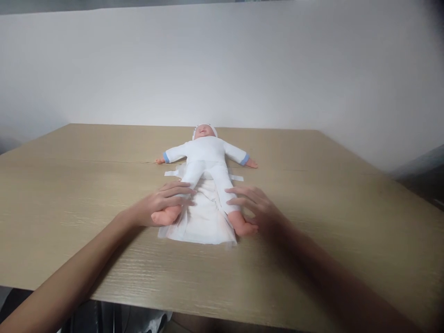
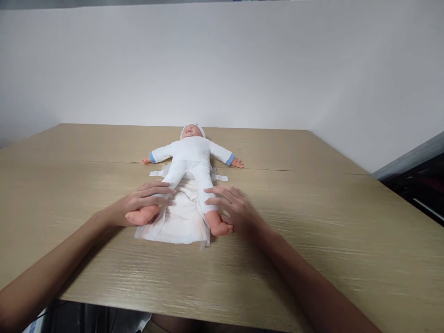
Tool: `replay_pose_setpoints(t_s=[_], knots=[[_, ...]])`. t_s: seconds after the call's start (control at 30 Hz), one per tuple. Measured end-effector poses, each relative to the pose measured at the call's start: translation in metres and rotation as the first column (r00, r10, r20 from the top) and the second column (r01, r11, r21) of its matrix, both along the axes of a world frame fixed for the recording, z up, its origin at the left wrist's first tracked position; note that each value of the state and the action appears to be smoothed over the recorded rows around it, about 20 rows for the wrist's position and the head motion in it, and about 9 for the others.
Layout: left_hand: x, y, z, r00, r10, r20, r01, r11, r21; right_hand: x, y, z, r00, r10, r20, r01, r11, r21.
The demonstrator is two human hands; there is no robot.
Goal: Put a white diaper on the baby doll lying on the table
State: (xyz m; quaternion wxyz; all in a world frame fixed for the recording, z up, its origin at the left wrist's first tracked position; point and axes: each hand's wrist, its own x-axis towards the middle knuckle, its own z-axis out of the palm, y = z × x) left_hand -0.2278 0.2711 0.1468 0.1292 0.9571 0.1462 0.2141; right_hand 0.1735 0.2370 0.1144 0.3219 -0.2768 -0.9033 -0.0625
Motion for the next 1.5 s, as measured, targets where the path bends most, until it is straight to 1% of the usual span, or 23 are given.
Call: replay_pose_setpoints(t_s=[0.13, 0.3, 0.43, 0.6, 0.9, 1.07, 1.2, 1.3, 1.4, 1.5], knots=[[-0.001, -0.001, 0.002, 1.000, 0.020, -0.007, -0.020, 1.000, -0.010, 0.005, -0.001, 0.003, 1.000, -0.009, 0.029, 0.008, 1.000, 0.030], [-0.008, 0.000, 0.003, 0.999, 0.013, -0.045, -0.012, 1.000, 0.015, 0.010, -0.001, 0.009, 0.997, -0.024, 0.076, 0.019, 0.998, 0.064], [-0.014, 0.002, 0.003, 0.996, 0.049, -0.081, -0.047, 0.998, 0.031, 0.008, -0.003, 0.011, 0.994, -0.031, 0.103, 0.021, 0.995, 0.095], [-0.017, 0.002, 0.003, 0.995, 0.064, -0.070, -0.061, 0.997, 0.039, 0.007, -0.004, 0.011, 0.994, -0.030, 0.107, 0.021, 0.996, 0.084], [-0.012, -0.002, 0.013, 0.996, 0.053, -0.065, -0.050, 0.998, 0.044, 0.008, -0.002, 0.010, 0.995, -0.019, 0.095, 0.013, 0.998, 0.062], [-0.014, -0.002, 0.012, 0.990, 0.088, -0.111, -0.086, 0.996, 0.022, 0.009, -0.004, 0.010, 0.996, -0.028, 0.083, 0.027, 1.000, 0.012], [-0.014, 0.002, 0.005, 0.993, 0.107, -0.047, -0.106, 0.994, 0.021, 0.011, 0.000, 0.008, 0.996, -0.023, 0.081, 0.024, 1.000, -0.011], [-0.013, 0.003, 0.003, 0.992, 0.123, -0.022, -0.123, 0.992, 0.019, 0.014, 0.004, 0.007, 0.993, -0.012, 0.121, 0.016, 0.999, -0.036], [-0.013, 0.002, 0.006, 0.991, 0.121, -0.054, -0.122, 0.992, -0.021, 0.017, 0.005, 0.007, 0.993, 0.004, 0.119, 0.008, 0.995, -0.095], [-0.011, -0.003, 0.014, 0.990, 0.105, -0.093, -0.112, 0.990, -0.081, 0.017, -0.002, 0.013, 0.997, 0.009, 0.083, 0.007, 0.981, -0.192]])
